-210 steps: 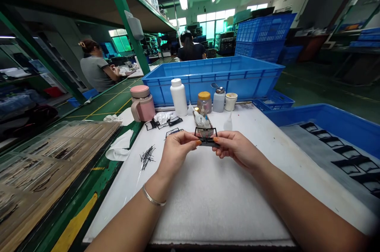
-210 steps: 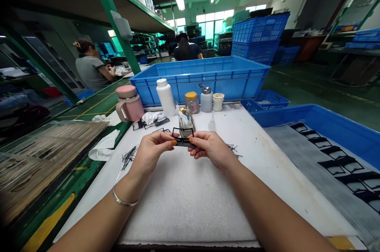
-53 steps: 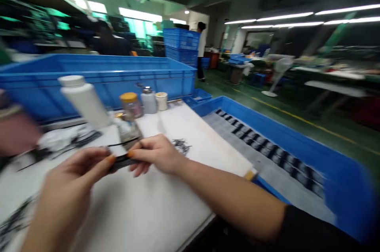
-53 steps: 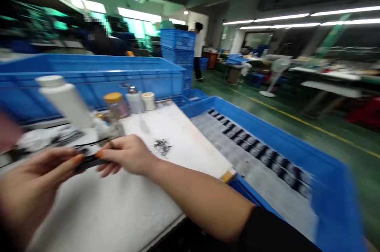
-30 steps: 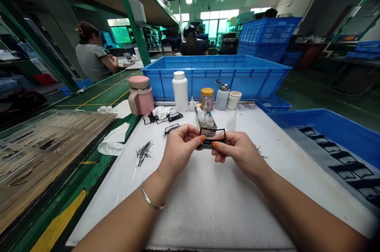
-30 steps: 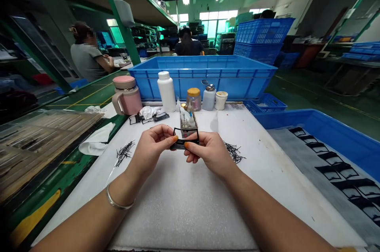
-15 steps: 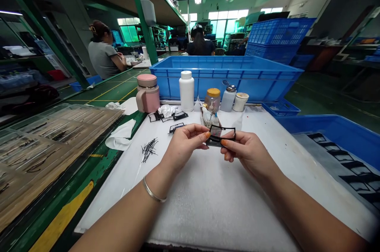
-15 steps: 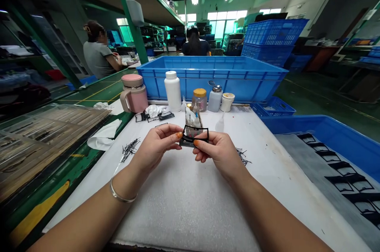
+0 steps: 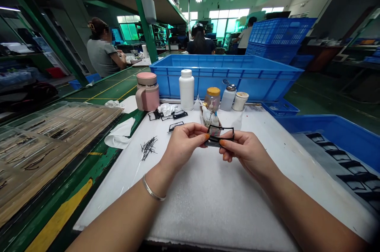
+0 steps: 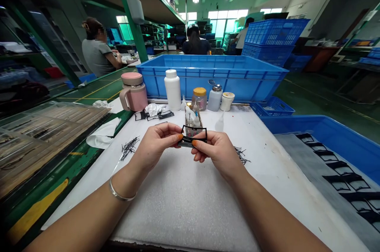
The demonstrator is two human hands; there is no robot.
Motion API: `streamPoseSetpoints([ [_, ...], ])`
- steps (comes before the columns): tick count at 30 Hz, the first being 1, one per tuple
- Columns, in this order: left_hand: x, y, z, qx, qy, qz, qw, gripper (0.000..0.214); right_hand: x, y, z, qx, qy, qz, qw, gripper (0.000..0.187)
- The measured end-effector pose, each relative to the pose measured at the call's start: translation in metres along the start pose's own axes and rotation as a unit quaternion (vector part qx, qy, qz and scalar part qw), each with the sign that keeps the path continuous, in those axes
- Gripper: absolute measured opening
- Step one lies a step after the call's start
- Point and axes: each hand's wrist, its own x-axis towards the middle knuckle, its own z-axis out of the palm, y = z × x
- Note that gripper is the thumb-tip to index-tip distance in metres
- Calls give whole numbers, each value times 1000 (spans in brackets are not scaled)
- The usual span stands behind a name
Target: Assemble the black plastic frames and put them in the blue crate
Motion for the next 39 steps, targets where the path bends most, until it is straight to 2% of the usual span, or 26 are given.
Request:
streamPoseSetpoints([
  [5, 2, 0, 0, 11, 2, 2, 1000, 19, -2, 0, 0, -3, -14, -2, 1000, 21],
  [17, 0, 0, 2, 0, -3, 6, 1000, 18, 1, 1, -1, -24, 10, -4, 1000, 16],
  [27, 1, -2, 2, 4, -4, 7, 1000, 18, 0, -4, 2, -25, 7, -4, 1000, 13],
  [39, 2, -1, 0, -13, 2, -24, 1000, 21, 0, -4, 0, 18, -3, 34, 999, 34],
])
